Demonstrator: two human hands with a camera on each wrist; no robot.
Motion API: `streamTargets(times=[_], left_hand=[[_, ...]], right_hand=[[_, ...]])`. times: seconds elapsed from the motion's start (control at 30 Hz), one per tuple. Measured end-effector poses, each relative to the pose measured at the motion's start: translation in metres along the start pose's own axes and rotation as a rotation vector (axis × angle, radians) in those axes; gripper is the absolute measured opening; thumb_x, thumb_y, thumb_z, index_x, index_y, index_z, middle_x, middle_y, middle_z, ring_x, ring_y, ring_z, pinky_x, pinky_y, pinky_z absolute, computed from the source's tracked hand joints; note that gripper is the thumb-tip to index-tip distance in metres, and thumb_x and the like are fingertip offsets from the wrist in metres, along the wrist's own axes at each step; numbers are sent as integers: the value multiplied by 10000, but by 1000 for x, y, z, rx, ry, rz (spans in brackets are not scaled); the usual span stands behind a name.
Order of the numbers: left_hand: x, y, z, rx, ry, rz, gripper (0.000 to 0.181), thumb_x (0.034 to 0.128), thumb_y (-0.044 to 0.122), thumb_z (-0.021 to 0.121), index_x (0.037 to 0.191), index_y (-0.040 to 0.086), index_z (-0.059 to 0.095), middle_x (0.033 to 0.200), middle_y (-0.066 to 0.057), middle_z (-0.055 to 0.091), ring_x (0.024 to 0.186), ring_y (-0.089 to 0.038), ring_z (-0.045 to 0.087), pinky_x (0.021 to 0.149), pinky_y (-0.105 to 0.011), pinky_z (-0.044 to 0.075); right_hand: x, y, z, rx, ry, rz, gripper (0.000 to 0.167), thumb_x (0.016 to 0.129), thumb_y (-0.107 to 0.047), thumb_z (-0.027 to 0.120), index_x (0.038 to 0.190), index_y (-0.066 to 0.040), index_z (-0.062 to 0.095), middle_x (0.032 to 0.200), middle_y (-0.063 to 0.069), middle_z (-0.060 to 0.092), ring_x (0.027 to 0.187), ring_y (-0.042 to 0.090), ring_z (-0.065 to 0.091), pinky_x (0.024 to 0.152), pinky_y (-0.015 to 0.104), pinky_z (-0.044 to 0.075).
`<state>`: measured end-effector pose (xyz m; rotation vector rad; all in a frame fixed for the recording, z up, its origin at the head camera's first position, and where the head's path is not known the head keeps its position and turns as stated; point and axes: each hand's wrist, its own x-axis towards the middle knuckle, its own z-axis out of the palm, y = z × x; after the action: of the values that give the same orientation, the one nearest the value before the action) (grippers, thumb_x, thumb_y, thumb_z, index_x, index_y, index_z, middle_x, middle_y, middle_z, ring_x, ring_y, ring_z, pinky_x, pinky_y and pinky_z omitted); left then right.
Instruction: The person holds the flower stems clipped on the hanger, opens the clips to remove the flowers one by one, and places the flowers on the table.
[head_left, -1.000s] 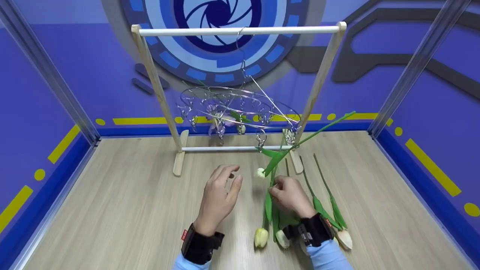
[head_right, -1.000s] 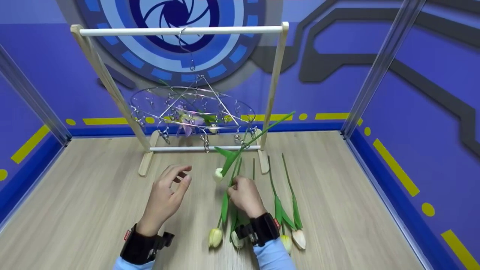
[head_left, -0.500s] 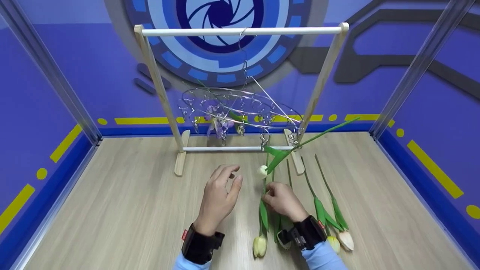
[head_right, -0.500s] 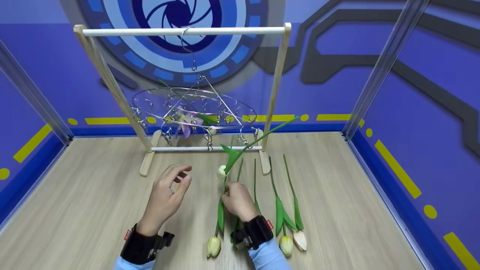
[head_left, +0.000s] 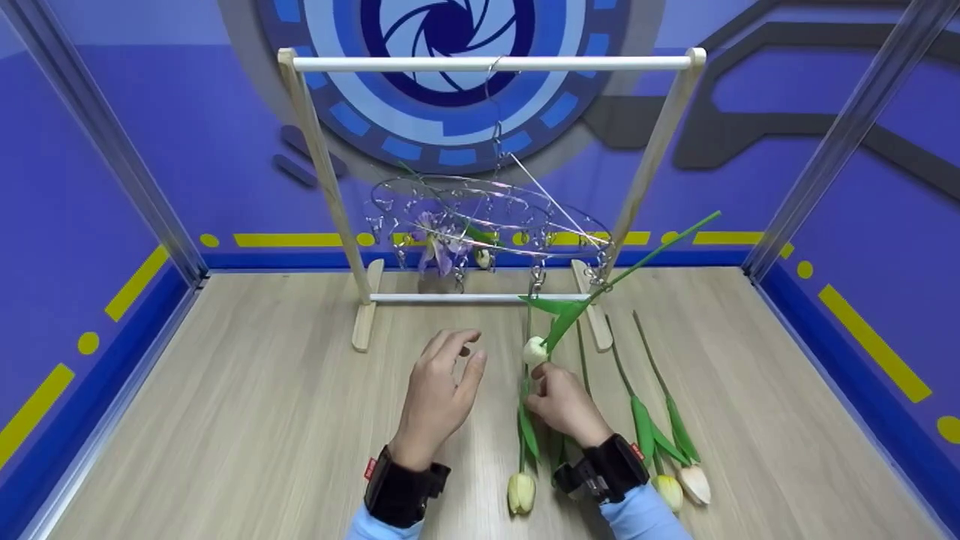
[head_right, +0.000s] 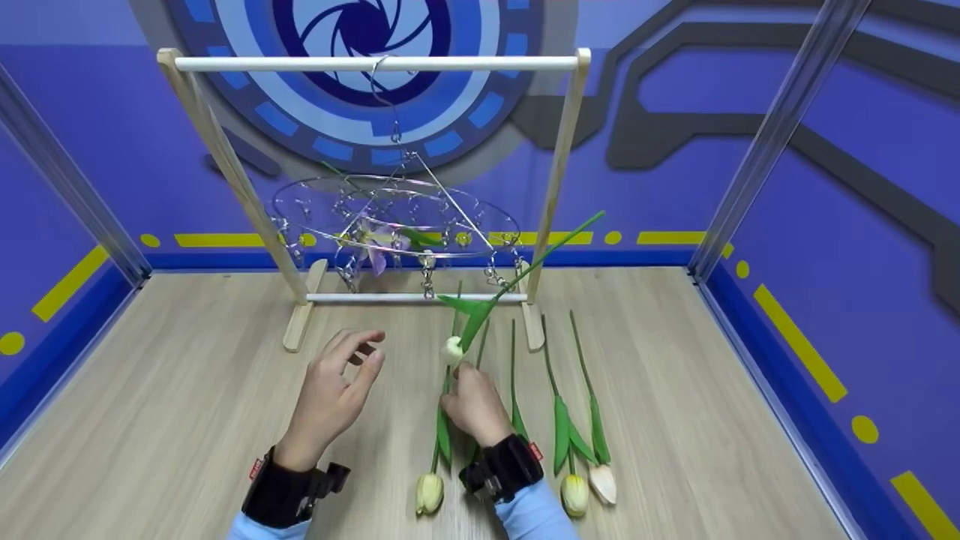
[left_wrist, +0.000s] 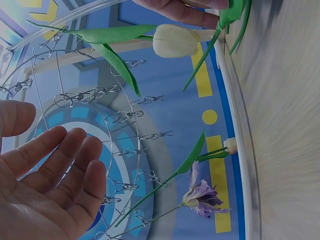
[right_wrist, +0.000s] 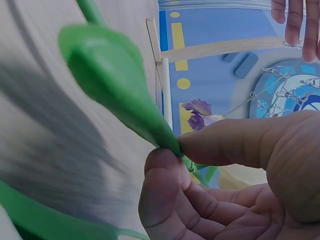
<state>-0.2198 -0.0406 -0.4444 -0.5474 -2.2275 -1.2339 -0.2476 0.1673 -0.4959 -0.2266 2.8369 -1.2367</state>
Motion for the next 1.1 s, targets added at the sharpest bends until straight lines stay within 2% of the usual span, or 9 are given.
streamTargets(times=[0.37, 0.57, 0.87, 1.1], left_hand=[[1, -1, 0, 2, 4, 12, 240, 1008, 124, 659, 1220, 16, 691, 1166, -100, 691, 982, -256, 678, 829, -401, 570], [1, -2, 0, -11, 3, 12, 237, 1010, 118, 655, 1218, 9, 688, 1173, -105, 691, 983, -278, 679, 826, -438, 573], [1, -1, -2, -4, 5, 7, 245, 999, 106, 669, 1223, 11, 687, 1175, -98, 694, 983, -209, 670, 831, -382, 570], [0, -3, -2, -9, 6, 0, 237, 1005, 109, 659, 1220, 11, 687, 1173, -99, 694, 981, -239, 677, 825, -428, 574]], right_hand=[[0, 3, 3, -16, 5, -3, 304, 797, 38, 705, 1086, 87, 624, 768, 60, 605, 659, 180, 567, 600, 341, 502], [1, 7, 6, -13, 12, -39, 265, 778, 56, 690, 1032, 73, 618, 752, 62, 599, 645, 175, 555, 582, 339, 489], [0, 8, 8, -20, 12, -52, 196, 802, 50, 686, 990, 50, 632, 829, 107, 647, 746, 228, 614, 658, 382, 522], [0, 6, 5, -31, -19, -53, 192, 775, 59, 674, 963, 34, 645, 839, 101, 658, 775, 233, 614, 679, 395, 526]])
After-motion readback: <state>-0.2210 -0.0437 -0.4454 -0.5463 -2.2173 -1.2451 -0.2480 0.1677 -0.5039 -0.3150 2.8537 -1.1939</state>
